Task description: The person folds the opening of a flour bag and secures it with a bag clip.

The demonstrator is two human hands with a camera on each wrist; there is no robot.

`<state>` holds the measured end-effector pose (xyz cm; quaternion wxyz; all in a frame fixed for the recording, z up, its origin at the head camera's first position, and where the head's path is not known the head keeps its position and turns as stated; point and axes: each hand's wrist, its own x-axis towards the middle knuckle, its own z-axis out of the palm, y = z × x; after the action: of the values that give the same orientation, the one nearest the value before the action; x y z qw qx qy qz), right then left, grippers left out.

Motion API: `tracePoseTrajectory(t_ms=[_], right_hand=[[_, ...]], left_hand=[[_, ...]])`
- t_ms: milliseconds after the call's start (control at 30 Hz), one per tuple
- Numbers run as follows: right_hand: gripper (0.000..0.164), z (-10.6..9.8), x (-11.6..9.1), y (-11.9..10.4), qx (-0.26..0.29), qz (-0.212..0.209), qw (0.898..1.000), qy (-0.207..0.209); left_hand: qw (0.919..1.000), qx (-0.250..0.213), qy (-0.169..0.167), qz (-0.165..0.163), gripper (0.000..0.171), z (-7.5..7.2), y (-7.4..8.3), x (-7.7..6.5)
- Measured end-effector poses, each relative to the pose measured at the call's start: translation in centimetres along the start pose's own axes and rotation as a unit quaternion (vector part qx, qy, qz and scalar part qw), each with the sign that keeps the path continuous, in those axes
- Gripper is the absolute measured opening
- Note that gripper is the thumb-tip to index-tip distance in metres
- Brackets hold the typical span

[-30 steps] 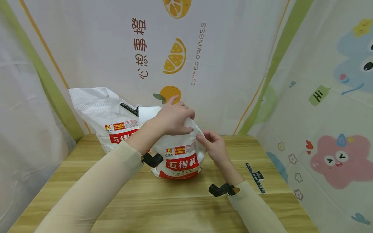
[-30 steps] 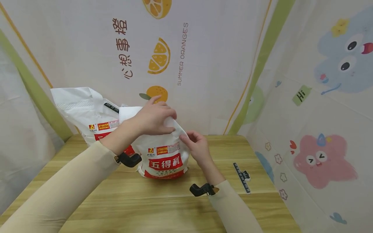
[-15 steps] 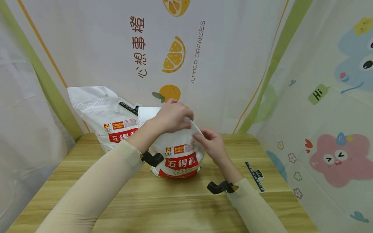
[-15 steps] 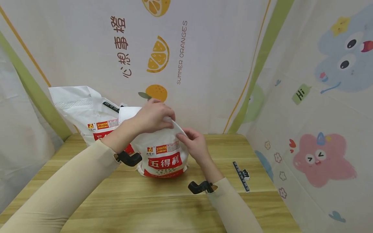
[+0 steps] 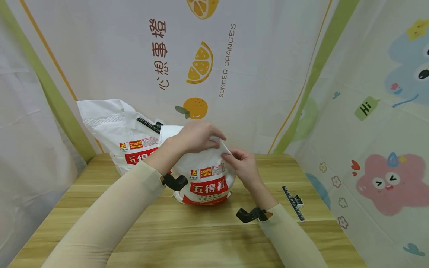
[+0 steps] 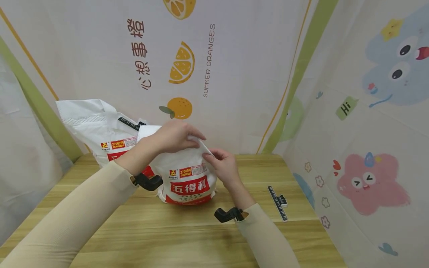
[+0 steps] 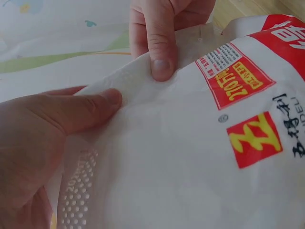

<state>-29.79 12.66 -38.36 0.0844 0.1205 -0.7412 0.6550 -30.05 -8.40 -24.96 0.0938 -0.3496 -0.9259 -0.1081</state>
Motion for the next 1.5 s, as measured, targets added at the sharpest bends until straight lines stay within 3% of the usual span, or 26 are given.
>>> tracePoseTrajectory(t_ms=[400,733,900,1033,1200,1500], right_hand=[[0.018,0.4,-0.3,0.1,0.002,-0.012,1.0,0.026],[0.023,-1.0,-0.5,0.7,-0.072,-0.033,0.996,-0.034],[0.017,-0.9,-0.6,0.9,-0.087,-0.05,0.995,-0.015],[0.014,-0.5,-0.7,0.9,-0.086,-0.06,0.994,0.009],[0.016,-0.4,-0.8,0.8,-0.082,-0.052,0.995,0.014],[0.021,-2.1,-0.9,1.4,-0.087,-0.029,0.995,-0.037]], left_hand=[[0.9991,-0.003,0.022,0.036,0.013,0.2,-0.1,-0.2],[0.9992,-0.022,0.024,0.022,0.015,-0.2,-0.1,-0.5],[0.999,-0.014,0.031,0.03,0.015,0.0,-0.1,-0.5],[0.9996,-0.005,0.012,0.025,0.017,-0.3,-0.1,-0.6],[0.9996,0.016,-0.021,-0.007,0.018,-1.6,-0.1,-0.9],[0.9994,0.021,-0.026,-0.006,0.019,-2.1,0.1,-1.0]])
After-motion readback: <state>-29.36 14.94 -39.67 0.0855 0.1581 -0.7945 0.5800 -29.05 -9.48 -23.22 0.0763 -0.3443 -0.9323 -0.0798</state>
